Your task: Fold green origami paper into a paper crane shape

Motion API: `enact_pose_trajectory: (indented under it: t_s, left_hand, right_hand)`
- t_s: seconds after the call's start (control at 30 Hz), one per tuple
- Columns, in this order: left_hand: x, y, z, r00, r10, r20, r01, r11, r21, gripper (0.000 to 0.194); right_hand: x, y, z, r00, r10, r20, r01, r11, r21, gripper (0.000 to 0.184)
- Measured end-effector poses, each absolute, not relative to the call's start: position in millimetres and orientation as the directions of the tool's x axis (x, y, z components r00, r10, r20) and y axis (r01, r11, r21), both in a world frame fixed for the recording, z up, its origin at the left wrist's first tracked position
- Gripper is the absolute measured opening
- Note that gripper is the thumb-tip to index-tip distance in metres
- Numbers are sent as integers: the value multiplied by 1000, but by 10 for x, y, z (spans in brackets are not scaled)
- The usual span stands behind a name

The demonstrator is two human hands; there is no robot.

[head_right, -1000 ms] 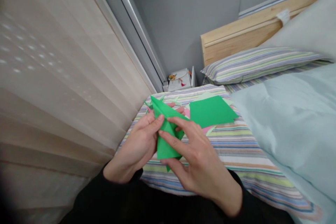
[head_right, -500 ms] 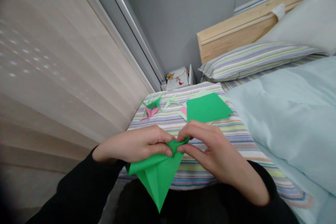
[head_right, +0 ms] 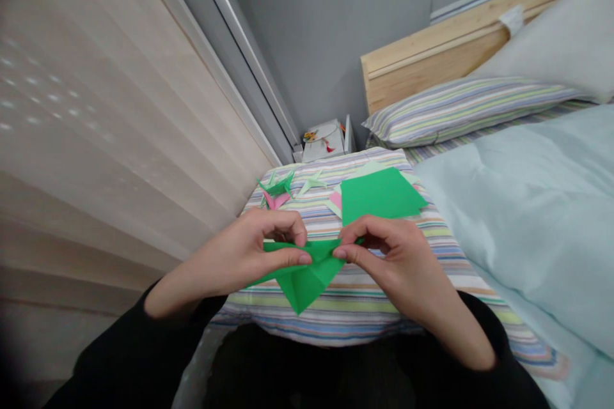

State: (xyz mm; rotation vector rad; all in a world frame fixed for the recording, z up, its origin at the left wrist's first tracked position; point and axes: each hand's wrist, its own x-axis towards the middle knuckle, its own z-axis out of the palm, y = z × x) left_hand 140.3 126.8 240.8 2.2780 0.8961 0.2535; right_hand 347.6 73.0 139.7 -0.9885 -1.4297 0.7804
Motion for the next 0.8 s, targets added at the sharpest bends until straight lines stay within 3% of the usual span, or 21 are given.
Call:
enact_pose_trajectory:
  t_s: [0.17,0.53,0.8]
  left_hand:
    - [1426,1202,2383,664,748,-22,570,-486,663,18]
    - [1446,1195,2376,618,785,-44,600,-435,671,18]
    - [1455,1139,2412,596,803,6,631,-473,614,14]
  right_hand:
    - [3423,671,1432,148,926,347,1,350,-937,26]
    - [3433,648,1394,150,926,346,-58,358,-932,25]
    - [3399,612,1502,66,904,422,109,414,-904,13]
